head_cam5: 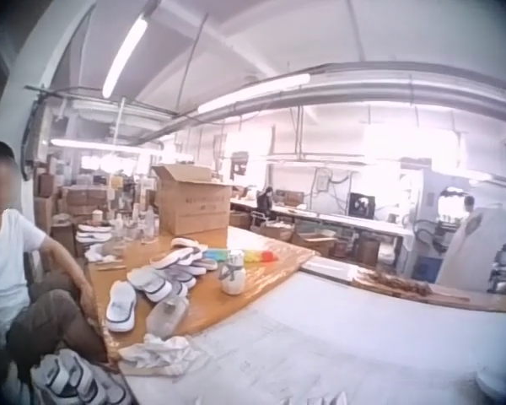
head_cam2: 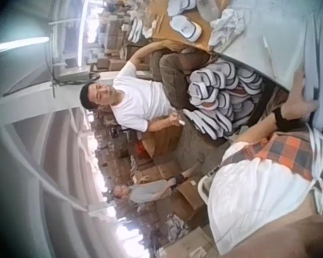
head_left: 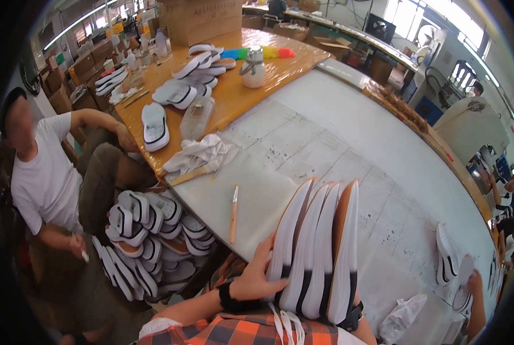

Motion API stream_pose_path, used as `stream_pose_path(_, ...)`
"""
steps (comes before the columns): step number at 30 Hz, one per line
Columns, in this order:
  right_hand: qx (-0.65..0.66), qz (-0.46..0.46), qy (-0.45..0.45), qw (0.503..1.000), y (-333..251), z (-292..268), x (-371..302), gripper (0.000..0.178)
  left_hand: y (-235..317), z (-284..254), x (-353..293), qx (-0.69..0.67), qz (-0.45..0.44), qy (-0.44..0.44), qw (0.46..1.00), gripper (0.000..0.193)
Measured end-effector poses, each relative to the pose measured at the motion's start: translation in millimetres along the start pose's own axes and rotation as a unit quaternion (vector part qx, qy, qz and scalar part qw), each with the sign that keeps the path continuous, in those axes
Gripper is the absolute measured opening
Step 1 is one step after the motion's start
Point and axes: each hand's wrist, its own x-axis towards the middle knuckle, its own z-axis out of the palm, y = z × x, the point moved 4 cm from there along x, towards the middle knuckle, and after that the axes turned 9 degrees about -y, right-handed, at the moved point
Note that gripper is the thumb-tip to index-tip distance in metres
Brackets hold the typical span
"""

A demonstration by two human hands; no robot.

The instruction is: The person takes shoe soles from a conveyor table, places them into a cardboard box, and applies liquid to the shoe soles using a brush.

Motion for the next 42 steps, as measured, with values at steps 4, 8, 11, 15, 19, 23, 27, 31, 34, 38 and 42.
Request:
stream_pose_path(4, 0.025, -0.004, 0.056, 0.998, -15, 9, 3, 0.042, -13, -24, 24, -0.039, 0.020, 0.051, 0.998, 0.097)
stream_pose_path(8, 0.064, -0.021, 0.061, 0.996, -39, 6, 33, 0.044, -21, -30, 42, -0.034, -0.039, 0.104, 0.993, 0.094)
stream_pose_path(11, 0.035, -0.050, 0.046, 0.997, -66, 55, 52, 0.051, -33, -31, 55, -0.160, -0.036, 0.139, 0.976, 0.090)
stream_pose_path(15, -0.131, 0.026, 0.004, 0.991, -93, 124, 79, 0.060, -21, -31, 63, -0.239, -0.067, 0.050, 0.968, 0.080)
stream_pose_path(19, -0.222, 0.024, -0.077, 0.972, -90, 155, 84, 0.062, -15, -36, 67, -0.516, -0.087, -0.150, 0.839, 0.099)
stream_pose_path(23, -0.129, 0.014, -0.092, 0.987, -89, 146, 83, 0.051, -15, -59, 58, -0.636, -0.014, -0.143, 0.758, 0.092)
stream_pose_path(27, -0.144, 0.005, -0.020, 0.989, -49, 91, 72, 0.053, -23, -69, 43, -0.683, 0.052, -0.101, 0.721, 0.078)
stream_pose_path(31, -0.037, 0.063, -0.103, 0.992, -3, 98, 50, 0.084, -29, -68, 37, -0.623, 0.049, -0.018, 0.780, 0.075)
stream_pose_path(34, -0.070, 0.050, -0.079, 0.993, -3, 98, 50, 0.092, -41, -77, 27, -0.562, 0.021, -0.005, 0.827, 0.068)
stream_pose_path(38, -0.166, 0.003, -0.086, 0.982, -21, 78, 41, 0.101, -62, -99, 23, -0.368, -0.127, -0.066, 0.919, 0.051)
stream_pose_path(42, -0.291, -0.009, -0.136, 0.947, -32, 93, 42, 0.103, -48, -94, 18, -0.302, -0.127, -0.099, 0.940, 0.041)
